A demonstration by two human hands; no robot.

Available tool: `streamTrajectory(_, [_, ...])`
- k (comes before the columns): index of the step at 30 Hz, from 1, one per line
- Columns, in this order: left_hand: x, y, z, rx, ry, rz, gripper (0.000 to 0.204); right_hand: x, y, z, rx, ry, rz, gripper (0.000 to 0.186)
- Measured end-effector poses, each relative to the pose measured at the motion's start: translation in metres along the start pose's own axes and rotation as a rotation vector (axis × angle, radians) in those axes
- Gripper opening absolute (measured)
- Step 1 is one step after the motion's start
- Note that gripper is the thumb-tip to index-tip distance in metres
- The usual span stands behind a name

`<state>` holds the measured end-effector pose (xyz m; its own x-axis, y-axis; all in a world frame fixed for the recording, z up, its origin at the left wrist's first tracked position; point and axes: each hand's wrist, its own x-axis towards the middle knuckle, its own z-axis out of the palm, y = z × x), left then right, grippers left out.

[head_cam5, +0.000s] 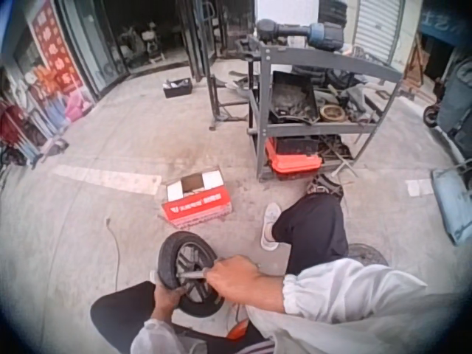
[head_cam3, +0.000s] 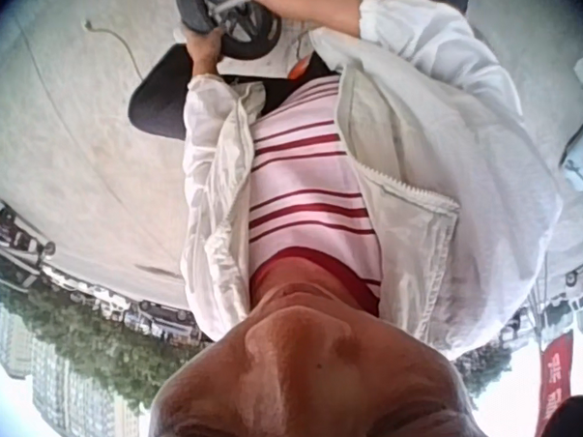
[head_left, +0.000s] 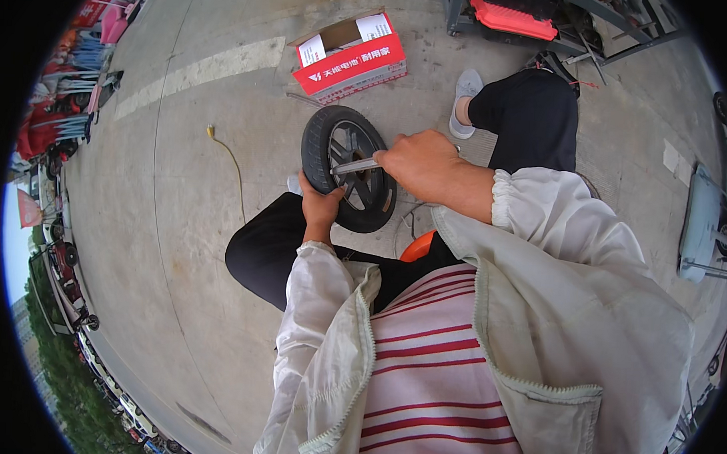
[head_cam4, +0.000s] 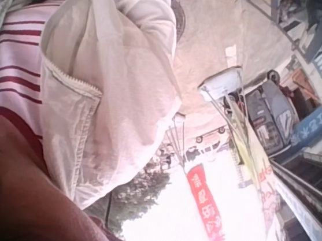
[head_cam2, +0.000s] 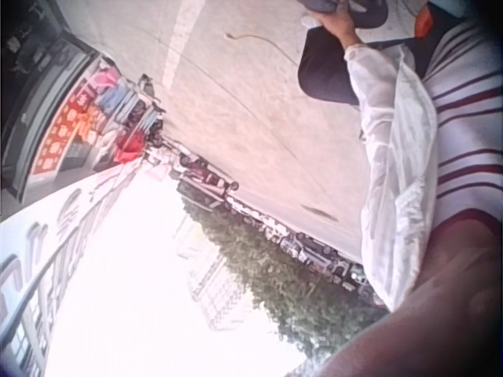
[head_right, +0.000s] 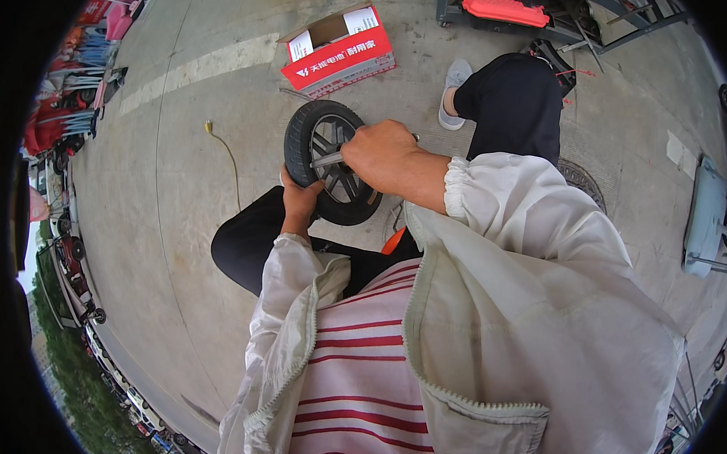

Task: The person uses a tire lever to pry the tire bead away from the rim of a small wheel. They rotate the wheel and repeatedly insert the lever to separate the tire from the rim, eventually removing the tire from the rim.

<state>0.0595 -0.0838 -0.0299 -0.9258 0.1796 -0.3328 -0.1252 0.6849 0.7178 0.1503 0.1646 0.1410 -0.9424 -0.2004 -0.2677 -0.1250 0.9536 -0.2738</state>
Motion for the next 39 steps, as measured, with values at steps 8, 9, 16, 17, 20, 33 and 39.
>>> streamTrajectory(8, [-0.008,0.014,-0.008,0.221,0.014,0.003,0.098,0.023,-0.023,-0.016,-0.135,-0.081,-0.069,0.019])
streamTrajectory(9, [-0.008,0.014,-0.007,0.221,0.015,0.010,0.097,0.026,-0.027,-0.021,-0.161,-0.100,-0.078,0.019])
streamTrajectory(16, [0.000,0.002,0.000,0.191,0.006,0.091,0.099,0.076,-0.063,-0.040,-0.238,-0.329,-0.063,0.025])
streamTrajectory(17, [0.003,-0.001,0.001,0.200,0.010,0.123,0.100,0.089,-0.067,-0.036,-0.229,-0.371,-0.037,0.025])
streamTrajectory(20, [0.009,-0.027,0.003,0.194,0.001,0.184,0.095,0.107,-0.087,-0.048,-0.294,-0.505,-0.058,0.029])
streamTrajectory(33, [0.014,-0.032,-0.001,0.274,-0.002,0.366,0.057,0.167,-0.104,-0.016,-0.346,-0.585,-0.054,0.034])
streamTrajectory(39, [0.013,-0.025,0.001,0.226,-0.052,0.218,0.059,0.169,-0.093,-0.010,-0.266,-0.612,-0.032,0.034])
